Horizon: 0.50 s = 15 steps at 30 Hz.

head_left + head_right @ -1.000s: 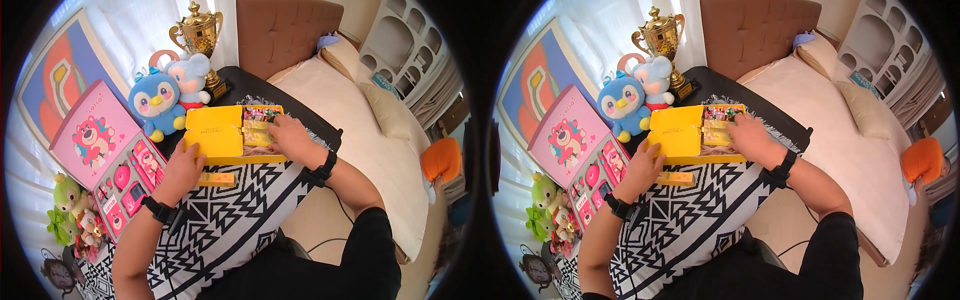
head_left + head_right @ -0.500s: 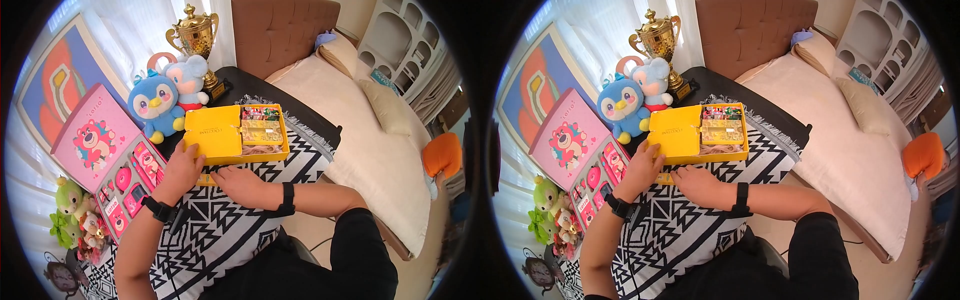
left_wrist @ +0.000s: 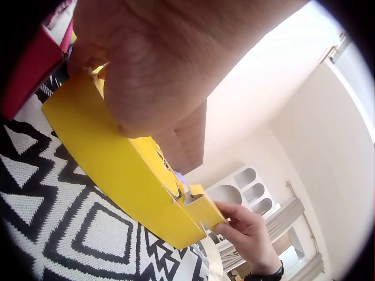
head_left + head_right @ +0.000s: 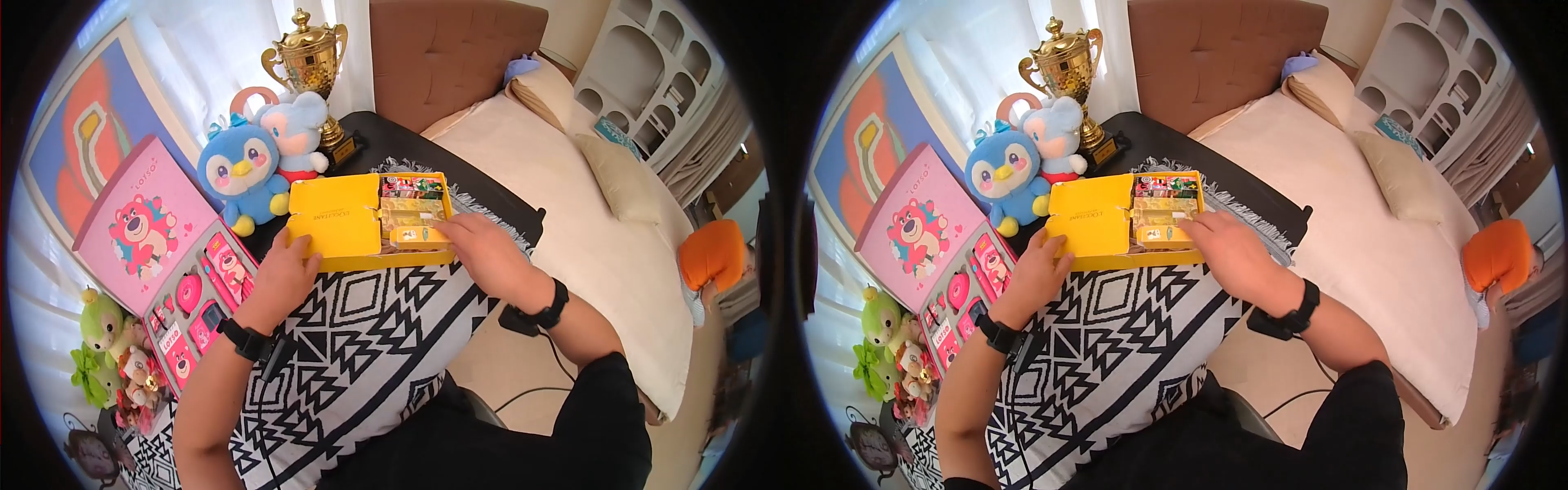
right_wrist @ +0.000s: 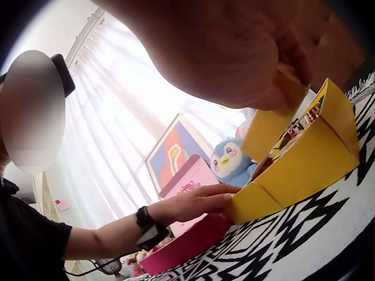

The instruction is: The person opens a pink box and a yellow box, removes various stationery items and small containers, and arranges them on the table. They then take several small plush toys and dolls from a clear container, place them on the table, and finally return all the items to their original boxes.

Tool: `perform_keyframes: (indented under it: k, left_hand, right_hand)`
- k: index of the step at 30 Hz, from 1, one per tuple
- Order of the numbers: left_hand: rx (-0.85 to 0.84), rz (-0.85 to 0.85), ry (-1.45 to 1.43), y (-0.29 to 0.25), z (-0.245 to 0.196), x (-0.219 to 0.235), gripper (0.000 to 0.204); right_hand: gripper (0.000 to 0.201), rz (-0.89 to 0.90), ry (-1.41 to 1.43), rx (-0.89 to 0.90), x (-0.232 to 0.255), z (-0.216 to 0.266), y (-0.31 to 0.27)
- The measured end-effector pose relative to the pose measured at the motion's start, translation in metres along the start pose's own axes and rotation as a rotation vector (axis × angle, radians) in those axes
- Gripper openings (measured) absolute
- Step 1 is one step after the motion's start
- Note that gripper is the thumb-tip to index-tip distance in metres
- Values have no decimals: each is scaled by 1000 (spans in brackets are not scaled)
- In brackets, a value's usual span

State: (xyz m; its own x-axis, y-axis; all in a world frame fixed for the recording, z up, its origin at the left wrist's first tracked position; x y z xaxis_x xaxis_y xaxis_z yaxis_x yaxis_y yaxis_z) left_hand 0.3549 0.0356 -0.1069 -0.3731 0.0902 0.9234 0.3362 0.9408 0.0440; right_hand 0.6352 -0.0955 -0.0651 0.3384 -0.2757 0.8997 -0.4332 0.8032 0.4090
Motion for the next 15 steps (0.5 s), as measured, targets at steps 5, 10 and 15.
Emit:
perform_keyframes:
  k: [5, 10, 15]
  left_hand:
    - [25, 4, 31, -2, 2, 3, 44]
    - [56, -46, -95, 3, 7, 0, 49]
    - [114, -119, -181, 31, 26, -6, 54]
  right_hand:
    - [43, 160, 10, -36, -36, -11, 9]
    - [39, 81, -22, 55, -44, -10, 6]
    - [39, -239, -33, -87, -34, -26, 6]
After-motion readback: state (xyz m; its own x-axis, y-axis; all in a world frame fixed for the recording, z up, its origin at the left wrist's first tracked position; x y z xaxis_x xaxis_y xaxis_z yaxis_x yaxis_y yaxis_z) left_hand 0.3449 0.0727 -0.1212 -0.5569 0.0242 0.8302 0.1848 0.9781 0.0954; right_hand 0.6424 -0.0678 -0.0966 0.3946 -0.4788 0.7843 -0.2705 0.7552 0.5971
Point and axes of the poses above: each hand's wrist, its own y-axis towards the middle knuckle, its own x-axis out of the back of the hand, z = x × y, the point moved 5 cm from there along y, towards the middle knuckle, and after that the axes turned 14 degrees about x, right-handed, at the moved point
